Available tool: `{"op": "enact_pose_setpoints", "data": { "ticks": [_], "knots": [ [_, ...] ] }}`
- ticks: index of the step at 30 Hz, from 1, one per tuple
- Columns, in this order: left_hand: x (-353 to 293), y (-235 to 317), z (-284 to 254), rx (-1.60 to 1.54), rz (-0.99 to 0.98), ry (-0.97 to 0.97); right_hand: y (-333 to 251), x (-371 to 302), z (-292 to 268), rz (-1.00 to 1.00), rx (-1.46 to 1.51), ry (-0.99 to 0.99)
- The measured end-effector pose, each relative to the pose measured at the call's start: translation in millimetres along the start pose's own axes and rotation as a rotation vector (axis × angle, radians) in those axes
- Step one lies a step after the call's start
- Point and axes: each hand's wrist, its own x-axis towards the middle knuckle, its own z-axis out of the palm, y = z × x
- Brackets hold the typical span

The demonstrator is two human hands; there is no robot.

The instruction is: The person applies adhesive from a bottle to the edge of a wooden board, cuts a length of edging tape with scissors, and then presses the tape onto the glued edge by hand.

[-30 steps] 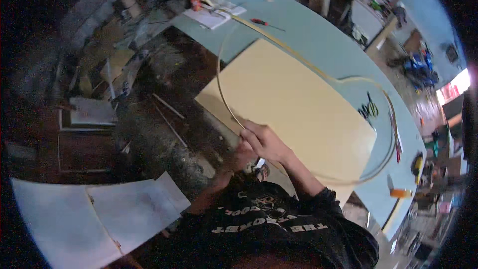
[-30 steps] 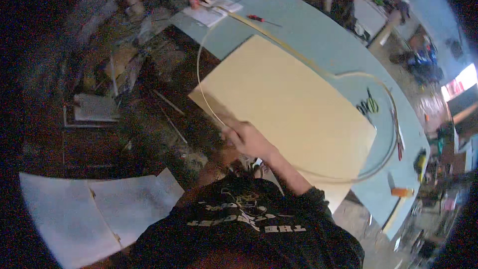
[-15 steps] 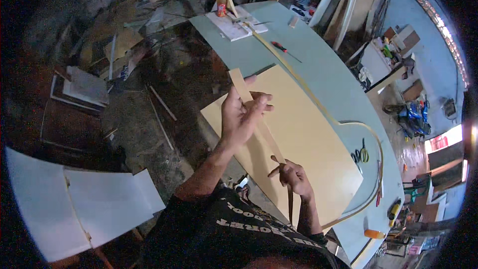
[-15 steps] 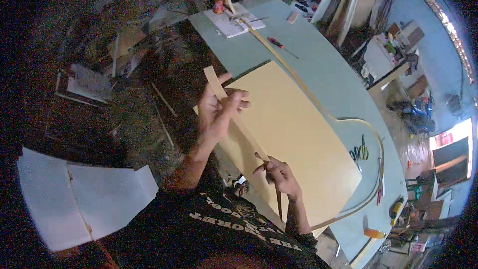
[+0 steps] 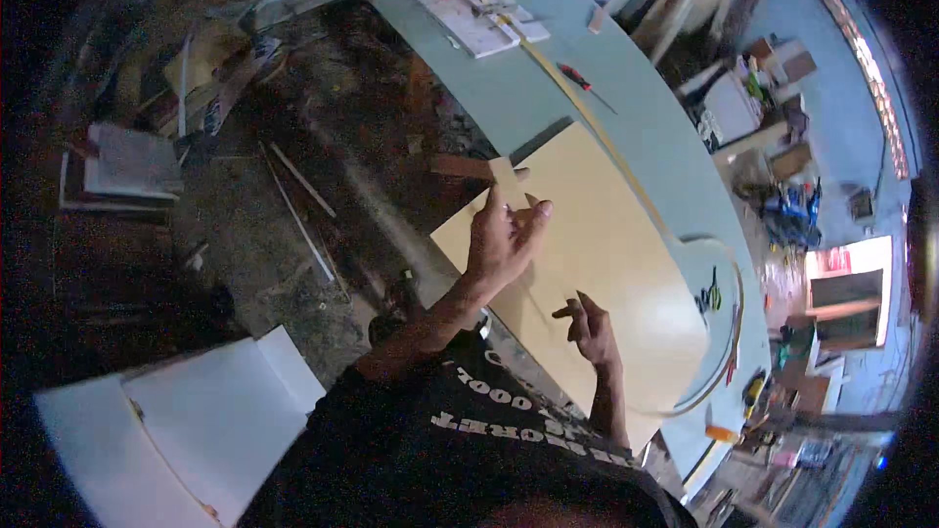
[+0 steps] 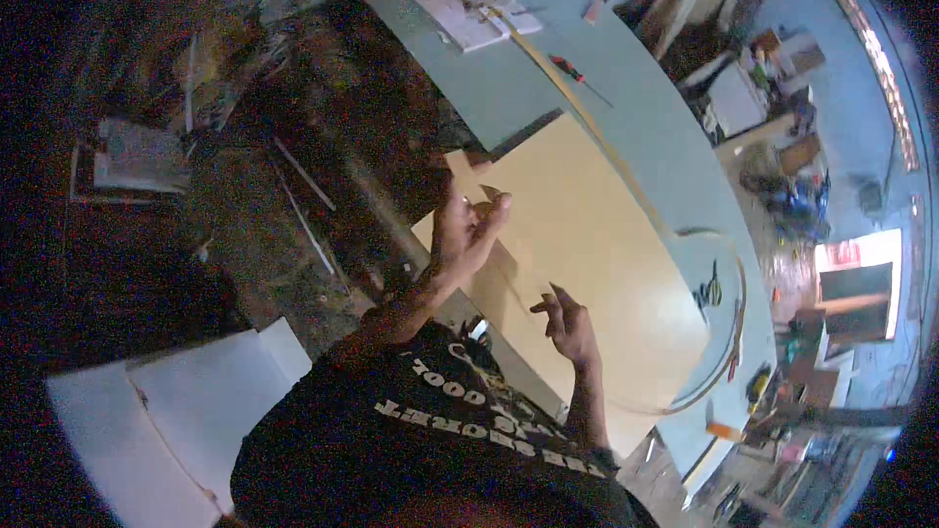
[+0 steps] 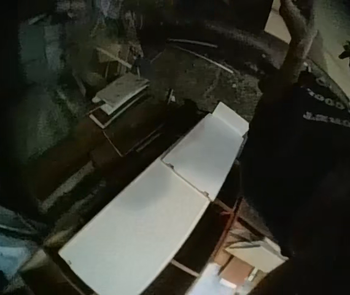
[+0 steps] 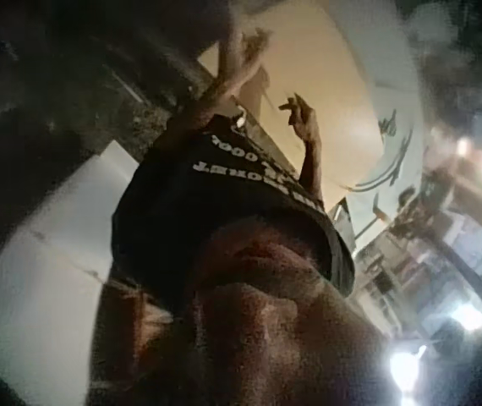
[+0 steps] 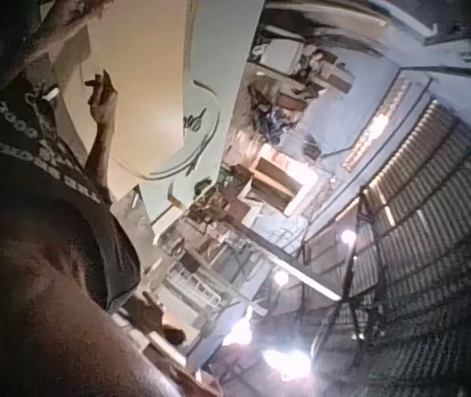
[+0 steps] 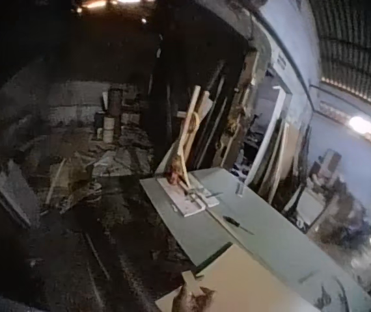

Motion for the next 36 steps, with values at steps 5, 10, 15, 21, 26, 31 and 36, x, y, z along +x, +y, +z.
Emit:
{"op": "enact_pose_setpoints", "data": {
  "ticks": [5, 10, 15, 21, 26, 31, 36],
  "knots": [
    [7.1, -16.9, -37.6, 0.03, -0.029, 0.136, 7.7, 22.2, 33.6, 0.08, -0.212, 0.087],
    [20.4, -32.2, -49.8, -0.115, -0.194, 0.176, 15.9, 30.9, 41.6, 0.172, -0.339, 0.152],
    [40.6, -39.1, -37.9, -0.144, -0.274, 0.3, 18.6, 20.4, 28.2, 0.147, -0.198, 0.369],
    [63.6, -36.6, 11.6, -0.15, -0.2, 0.26, 91.9, -12.5, -20.7, 0.033, -0.155, 0.562],
    [55.6, -38.1, 51.4, 0.009, -0.11, 0.382, 172.0, -35.9, -117.1, 0.085, -0.073, 0.593],
    [27.4, -54.8, 73.7, -0.012, -0.068, 0.396, 304.0, -41.1, -249.5, 0.216, -0.025, 0.798],
    [14.5, -37.8, 75.4, 0.249, -0.115, 0.372, 410.3, -35.7, -375.9, 0.345, -0.273, 1.118]
  ]
}}
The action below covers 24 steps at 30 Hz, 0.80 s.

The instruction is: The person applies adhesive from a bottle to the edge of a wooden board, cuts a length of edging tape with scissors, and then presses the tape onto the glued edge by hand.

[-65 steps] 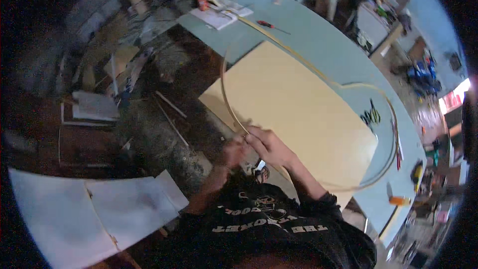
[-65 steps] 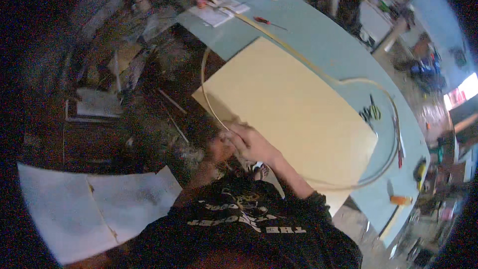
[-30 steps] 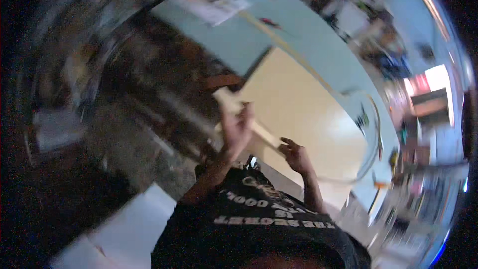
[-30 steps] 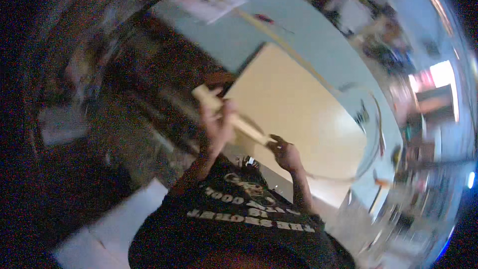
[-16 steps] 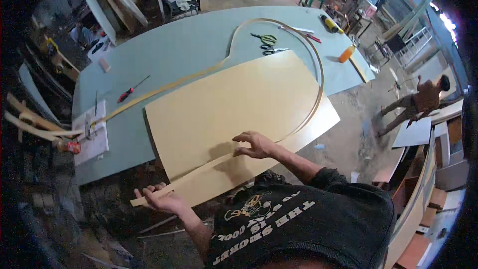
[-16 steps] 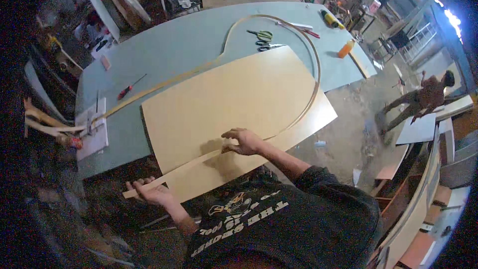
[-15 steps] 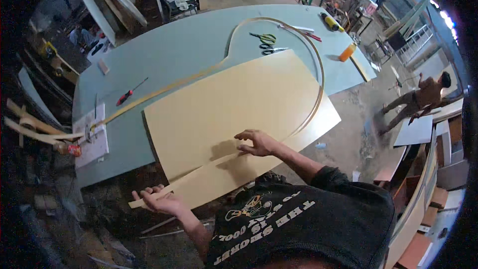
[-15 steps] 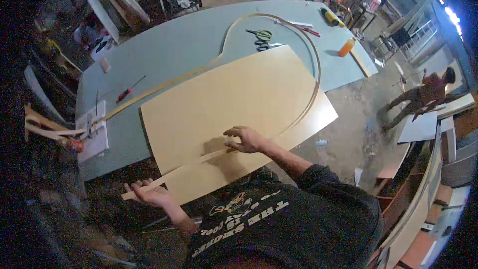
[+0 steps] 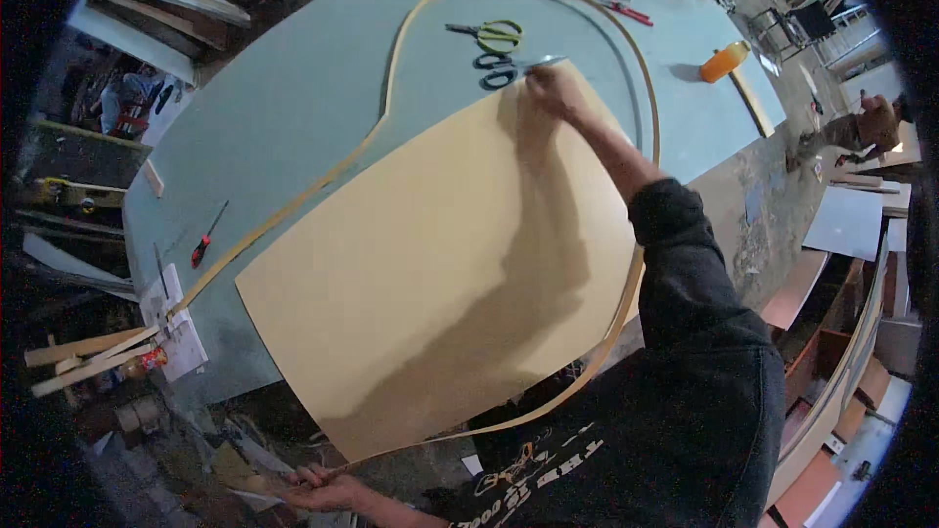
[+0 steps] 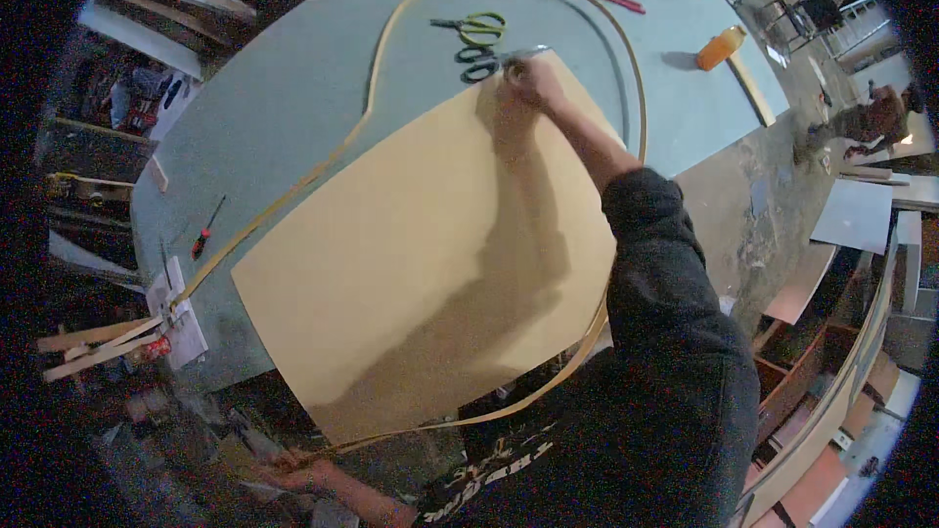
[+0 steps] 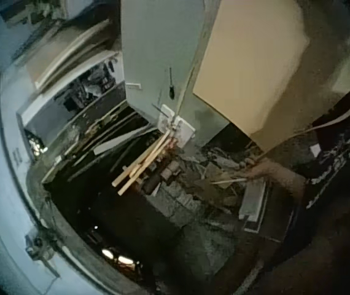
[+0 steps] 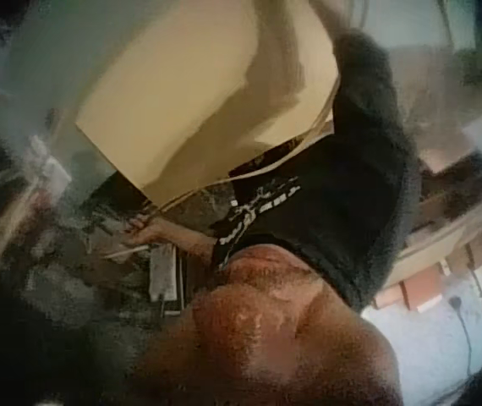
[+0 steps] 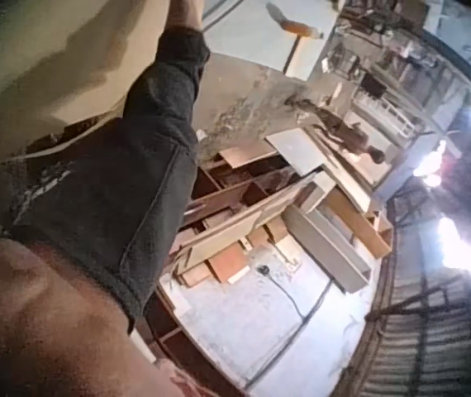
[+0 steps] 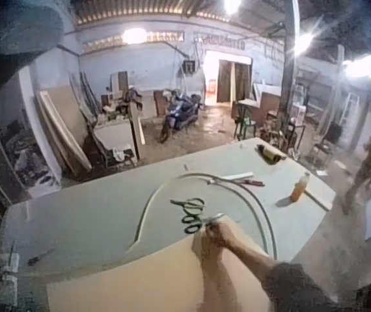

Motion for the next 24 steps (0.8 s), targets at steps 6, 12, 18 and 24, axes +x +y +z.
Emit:
{"op": "enact_pose_setpoints", "data": {
  "ticks": [6, 12, 18, 24],
  "knots": [
    [-11.9, 19.4, -7.7, 0.081, 0.096, 0.057, -4.3, 41.6, 13.6, -0.081, -0.197, -0.155],
    [-31.2, 31.7, 3.6, 0.139, -0.085, 0.095, -40.2, 57.3, 45.2, -0.007, -0.254, -0.21],
    [-52.8, 53.8, 21.8, 0.017, -0.033, -0.358, -83.6, 66.3, 85.9, -0.197, -0.329, -0.225],
    [-103.2, 102.5, 19.2, 0.225, -0.052, -0.744, -71.7, 73.2, 106.2, -0.212, -0.257, -0.319]
  ]
}}
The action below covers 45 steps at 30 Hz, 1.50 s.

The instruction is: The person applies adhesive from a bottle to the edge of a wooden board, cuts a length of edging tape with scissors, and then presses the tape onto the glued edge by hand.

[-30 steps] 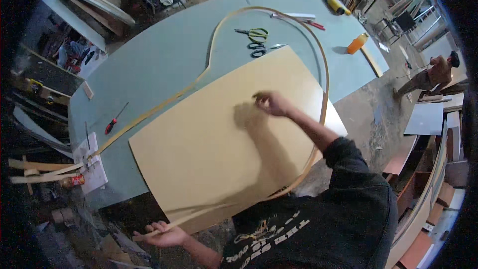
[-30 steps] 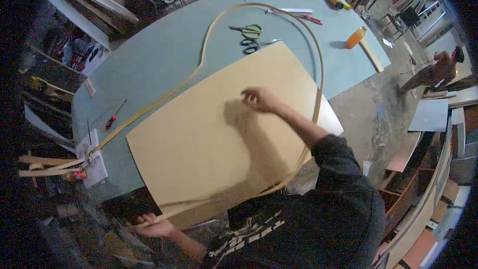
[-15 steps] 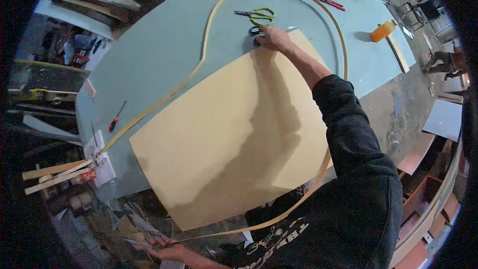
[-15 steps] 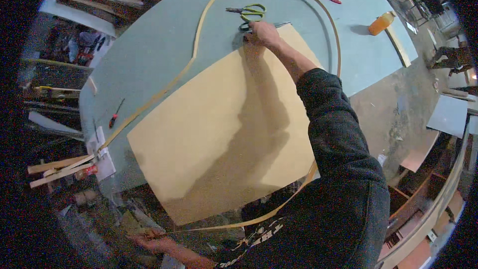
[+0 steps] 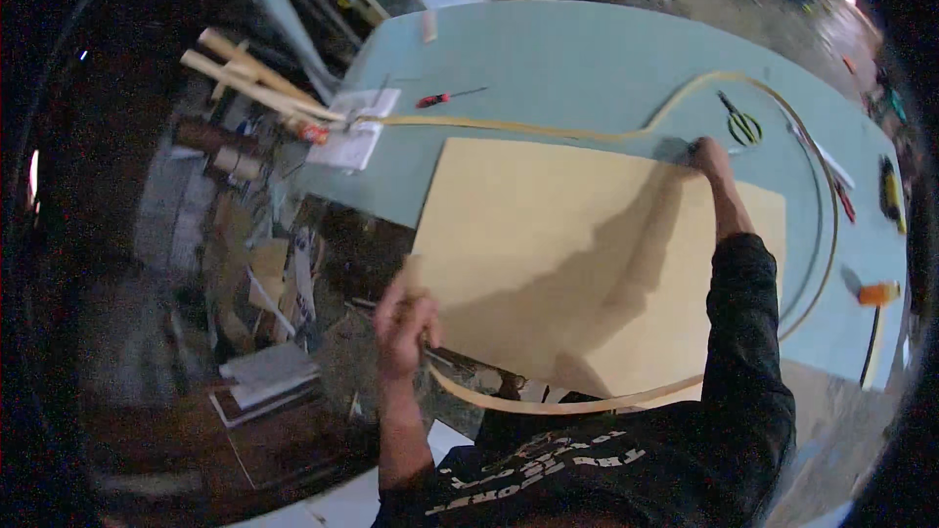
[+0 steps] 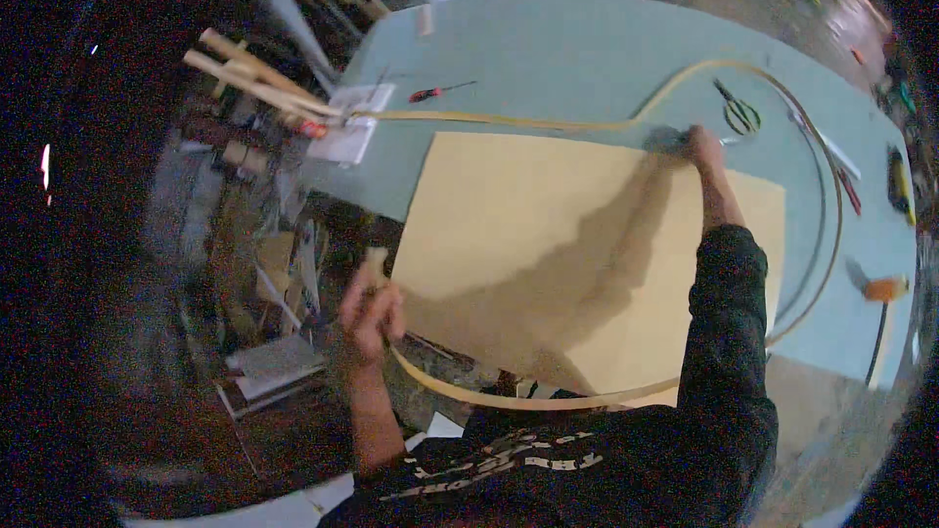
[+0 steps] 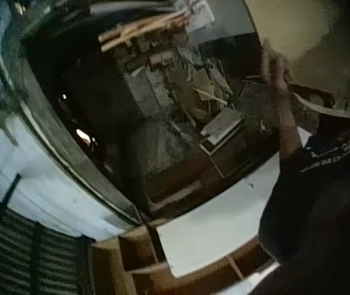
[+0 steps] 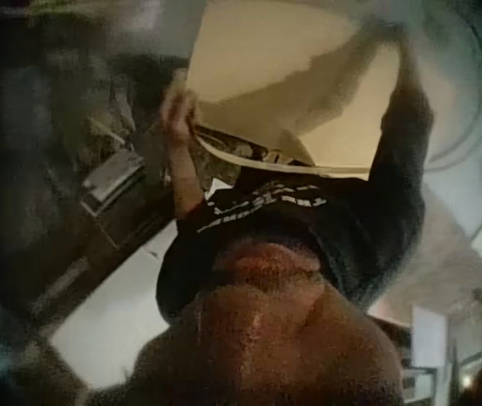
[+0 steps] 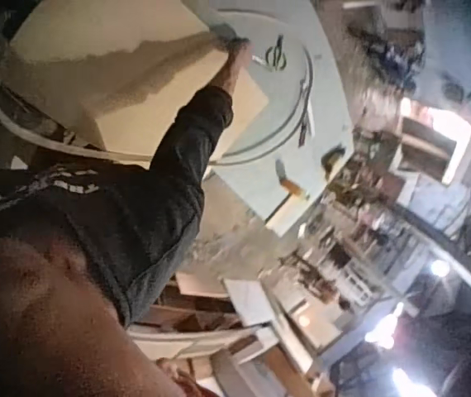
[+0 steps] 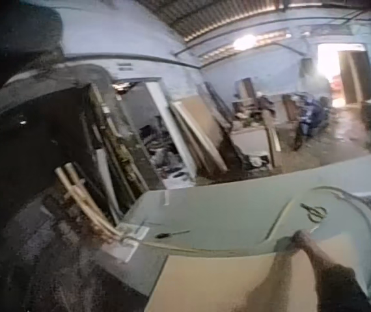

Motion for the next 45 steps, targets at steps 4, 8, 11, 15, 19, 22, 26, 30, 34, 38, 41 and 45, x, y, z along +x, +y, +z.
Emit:
{"op": "enact_pose_setpoints", "data": {
  "ticks": [4, 8, 11, 15, 19, 22, 26, 30, 34, 38, 41, 45],
  "knots": [
    [-22.3, 14.2, -17.1, 0.064, -0.02, -0.174, -4.5, -6.4, 7.4, -0.138, 0.083, 0.188],
    [-45.6, 6.6, -34.3, -0.029, -0.024, -0.056, -33.3, 4.2, 31.3, -0.186, -0.03, -0.042],
    [-54.6, -11.5, -52.5, -0.064, -0.044, -0.004, -46.3, 11.9, 72.3, -0.389, -0.048, 0.2],
    [-59.4, -38.1, -79.9, -0.094, -0.061, -0.026, -38.6, 0.0, 101.7, -0.252, -0.154, 0.4],
    [-59.7, -47.9, -107.4, -0.028, -0.01, -0.147, -57.6, -22.7, 68.7, -0.056, 0.026, 0.438],
    [-73.8, -50.4, -121.0, -0.093, -0.004, -0.203, -83.0, -30.5, 34.3, 0.141, -0.011, 0.266],
    [-100.6, -52.9, -132.9, -0.164, -0.15, -0.123, -95.9, -7.8, 11.8, 0.208, 0.038, 0.066],
    [-113.7, -59.1, -131.6, -0.171, -0.245, -0.021, -49.4, 27.5, -9.5, 0.187, -0.172, 0.007],
    [-104.5, -58.9, -120.9, -0.252, -0.165, -0.045, 16.1, 51.0, -37.1, 0.03, -0.423, -0.112],
    [-83.2, -51.7, -108.9, -0.255, -0.009, -0.131, 41.3, 8.2, -91.3, -0.02, -0.334, -0.348],
    [-66.1, -46.3, -100.8, -0.207, 0.053, -0.228, -9.2, -74.9, -129.1, 0.009, 0.498, -0.399],
    [-44.8, -48.8, -83.3, -0.157, -0.042, -0.304, -113.8, -255.4, -153.6, -0.192, 1.101, -0.352]
  ]
}}
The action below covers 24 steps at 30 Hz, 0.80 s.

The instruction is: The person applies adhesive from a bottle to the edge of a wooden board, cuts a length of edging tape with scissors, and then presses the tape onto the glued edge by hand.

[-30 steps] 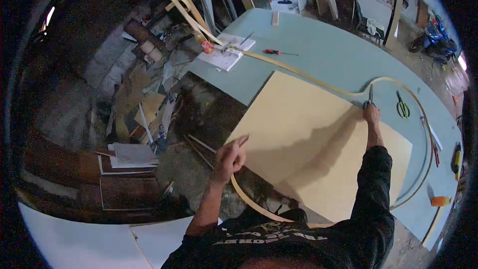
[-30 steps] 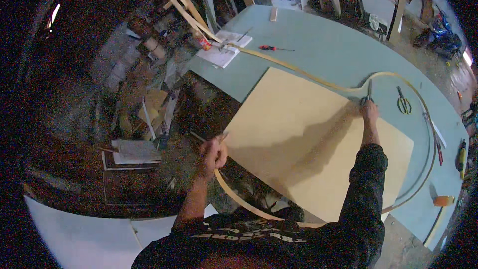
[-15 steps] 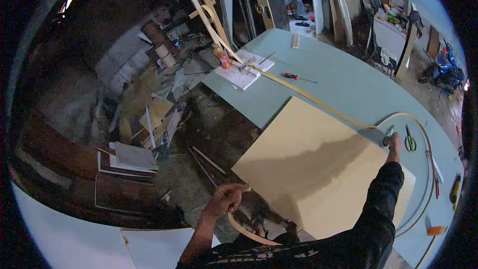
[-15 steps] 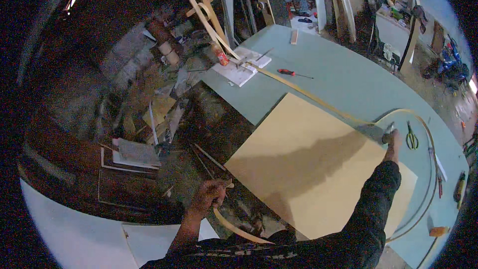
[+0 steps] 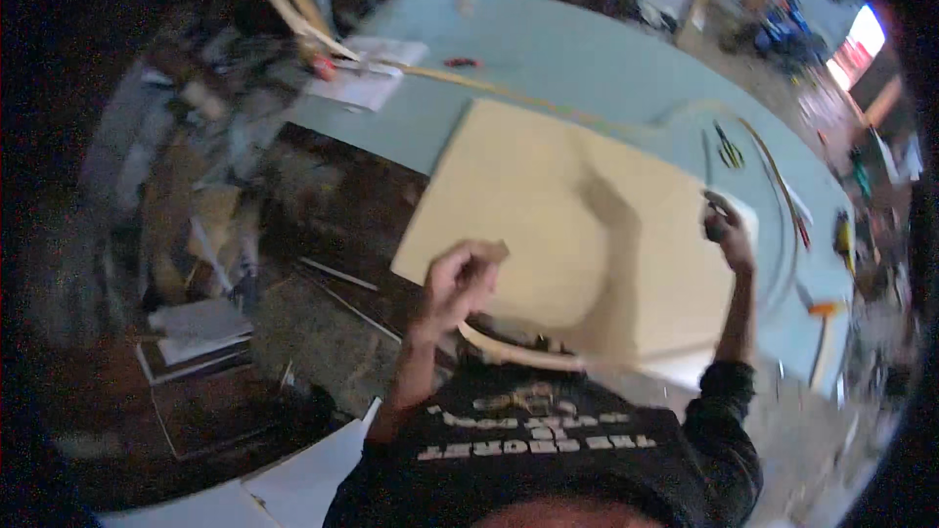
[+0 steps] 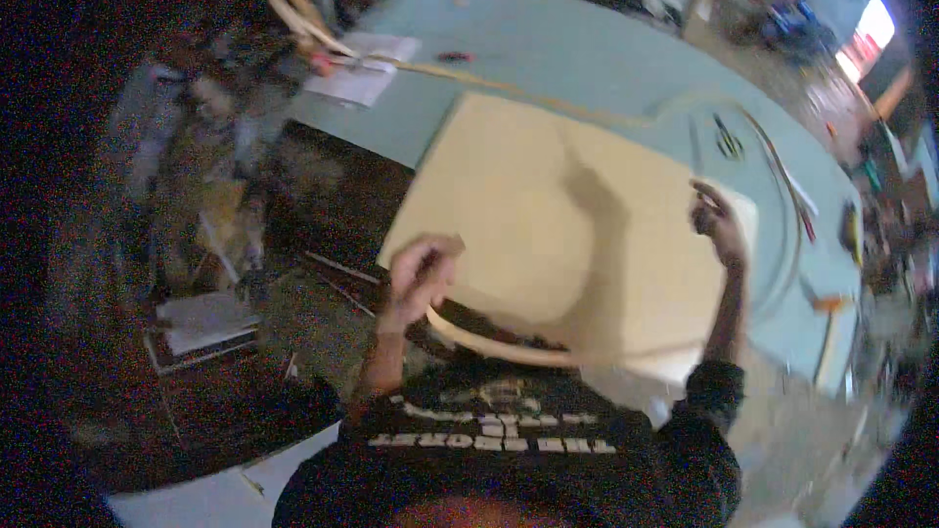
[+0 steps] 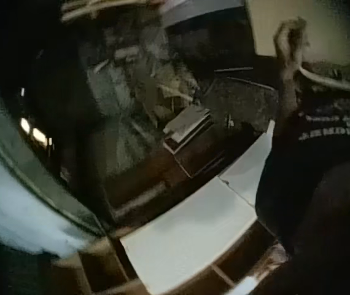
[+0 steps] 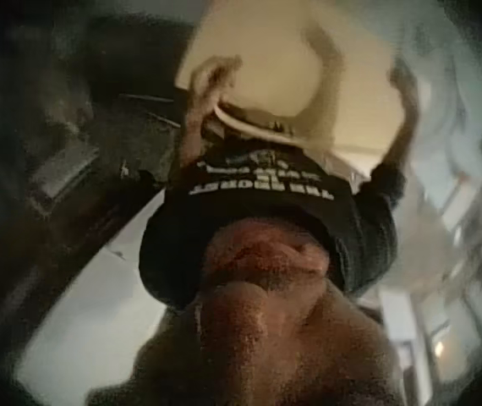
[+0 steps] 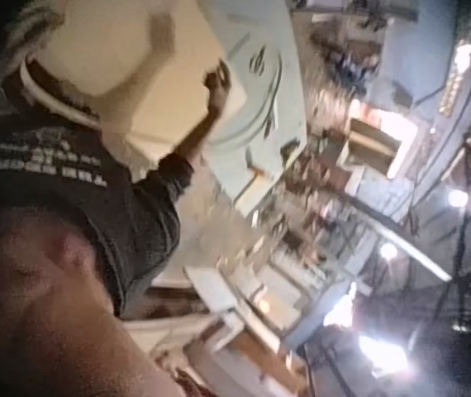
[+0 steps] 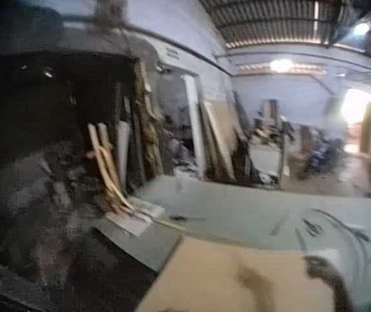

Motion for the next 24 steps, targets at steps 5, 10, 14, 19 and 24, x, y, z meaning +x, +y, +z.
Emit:
{"op": "enact_pose_setpoints", "data": {
  "ticks": [5, 10, 14, 19, 24],
  "knots": [
    [28.7, -9.5, 19.9, 0.11, 0.197, -0.248, -38.0, -136.5, 188.8, 0.152, 0.048, 0.09],
    [26.8, -7.8, 32.4, 0.2, 0.085, -0.444, -53.4, -184.1, 294.3, 0.266, 0.266, 0.018],
    [17.6, -10.0, 37.4, 0.288, 0.176, -0.406, -58.7, -204.0, 313.6, 0.217, 0.225, 0.047],
    [11.4, -14.5, 39.1, 0.291, 0.27, -0.364, -51.0, -204.7, 305.8, 0.181, 0.201, 0.014],
    [6.3, -12.3, 37.2, 0.348, 0.104, -0.299, -44.9, -193.9, 294.5, 0.114, 0.286, -0.147]
  ]
}}
